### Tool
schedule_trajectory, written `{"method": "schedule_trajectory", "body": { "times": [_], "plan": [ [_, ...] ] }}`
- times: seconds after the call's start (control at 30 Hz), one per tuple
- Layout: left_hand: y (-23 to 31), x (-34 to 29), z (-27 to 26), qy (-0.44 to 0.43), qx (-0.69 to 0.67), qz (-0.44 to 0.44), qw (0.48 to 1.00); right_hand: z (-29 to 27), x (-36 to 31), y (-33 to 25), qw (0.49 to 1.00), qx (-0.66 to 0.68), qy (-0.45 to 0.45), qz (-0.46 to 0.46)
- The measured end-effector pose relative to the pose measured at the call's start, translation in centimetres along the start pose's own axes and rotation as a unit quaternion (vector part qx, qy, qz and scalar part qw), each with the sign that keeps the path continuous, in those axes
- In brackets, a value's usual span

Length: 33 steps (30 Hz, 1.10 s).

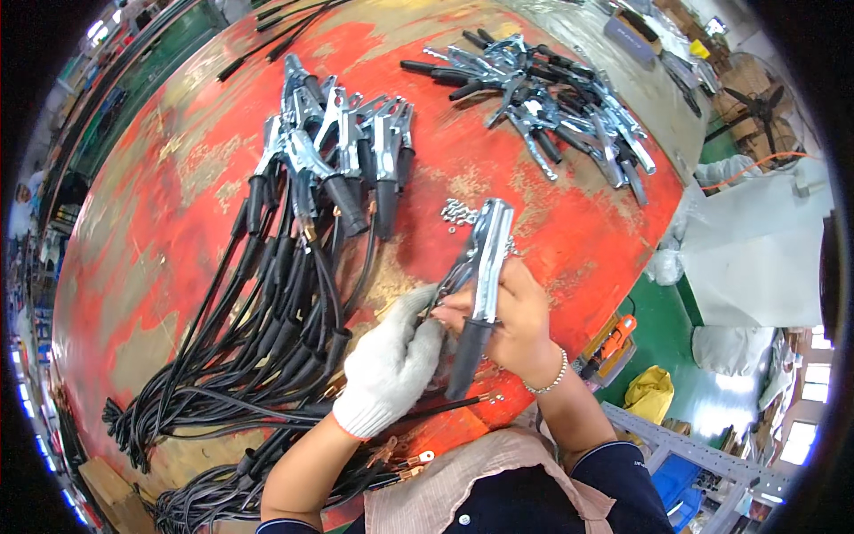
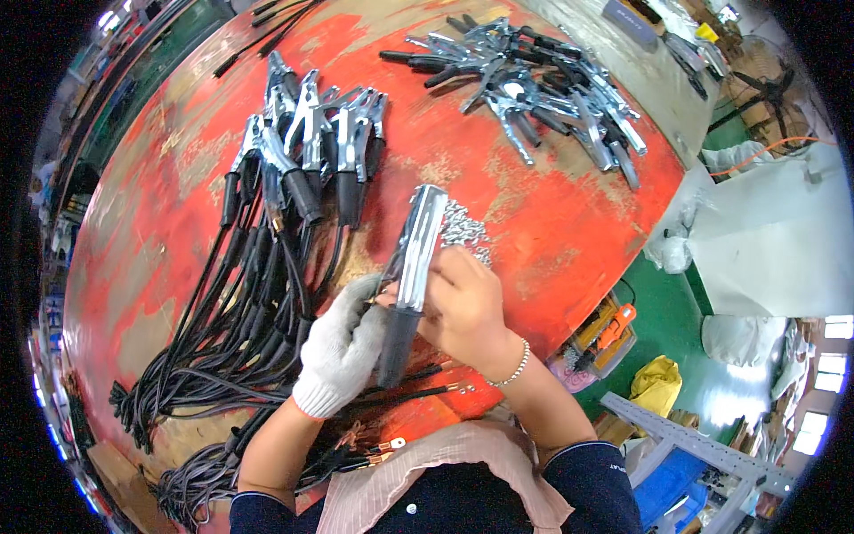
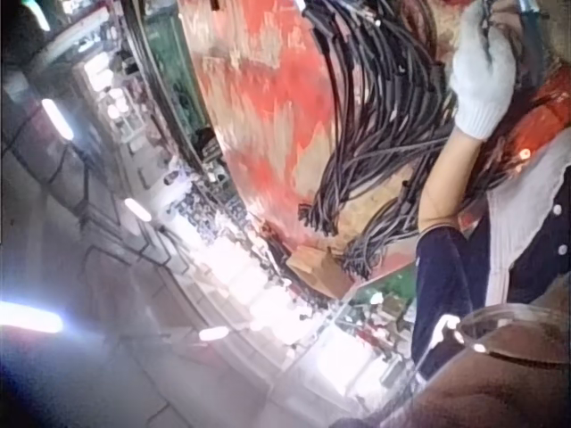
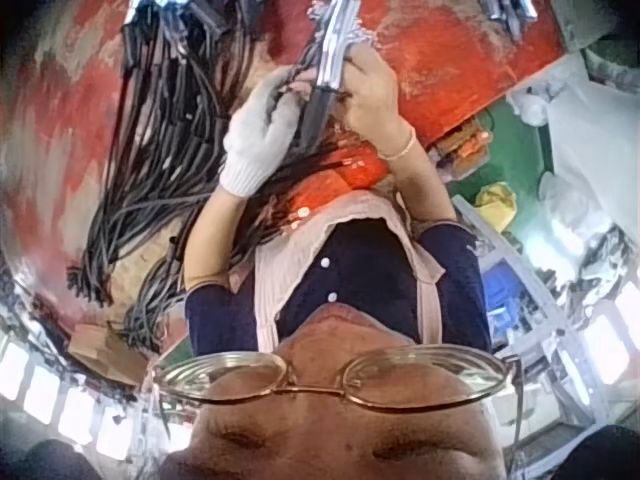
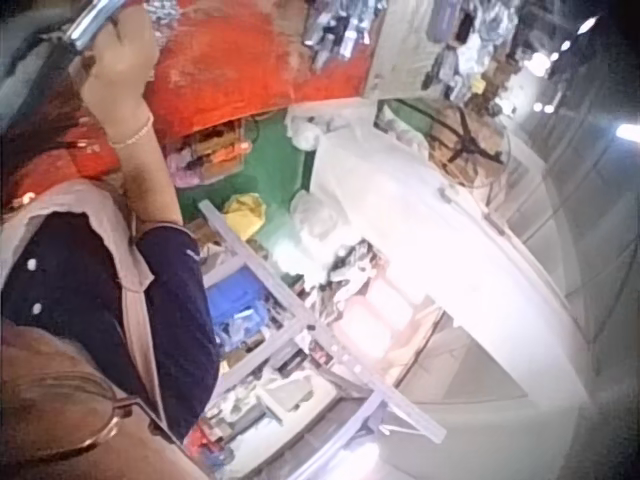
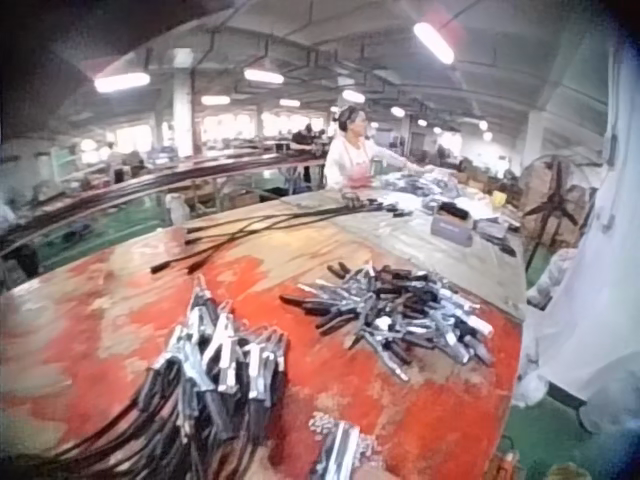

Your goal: Assembling metal battery clips with wires and small screws.

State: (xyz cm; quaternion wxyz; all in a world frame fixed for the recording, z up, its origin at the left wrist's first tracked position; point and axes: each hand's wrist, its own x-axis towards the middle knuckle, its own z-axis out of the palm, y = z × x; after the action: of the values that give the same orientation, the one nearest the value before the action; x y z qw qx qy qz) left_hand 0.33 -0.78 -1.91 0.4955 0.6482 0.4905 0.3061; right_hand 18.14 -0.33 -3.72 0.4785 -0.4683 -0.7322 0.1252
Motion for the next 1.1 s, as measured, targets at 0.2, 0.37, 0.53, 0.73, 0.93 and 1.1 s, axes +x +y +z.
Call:
{"method": "schedule_trajectory", "body": {
  "times": [0.2,0.37,0.53,0.73,0.93,1.1],
  "plan": [
    [1.1,-0.2,-0.7,-0.010,-0.002,-0.018,1.000,-1.0,-0.1,-0.3,0.997,-0.044,-0.037,-0.047],
    [1.7,0.0,-0.9,-0.020,-0.019,-0.028,0.999,-1.3,-0.6,0.0,0.995,-0.058,-0.035,-0.077],
    [1.7,-0.1,-1.1,-0.023,-0.008,-0.038,0.999,-1.4,-0.2,-0.9,0.994,-0.066,-0.052,-0.074],
    [1.9,-0.1,-1.0,-0.003,0.035,-0.006,0.999,-1.6,0.3,-0.5,0.994,-0.049,-0.025,-0.094],
    [4.4,1.1,-5.2,0.210,0.250,0.174,0.929,-5.4,7.3,8.0,0.936,-0.344,0.046,-0.067],
    [2.5,5.5,-9.0,0.300,0.465,0.047,0.832,-6.4,10.5,16.7,0.832,-0.544,-0.106,0.040]
  ]
}}
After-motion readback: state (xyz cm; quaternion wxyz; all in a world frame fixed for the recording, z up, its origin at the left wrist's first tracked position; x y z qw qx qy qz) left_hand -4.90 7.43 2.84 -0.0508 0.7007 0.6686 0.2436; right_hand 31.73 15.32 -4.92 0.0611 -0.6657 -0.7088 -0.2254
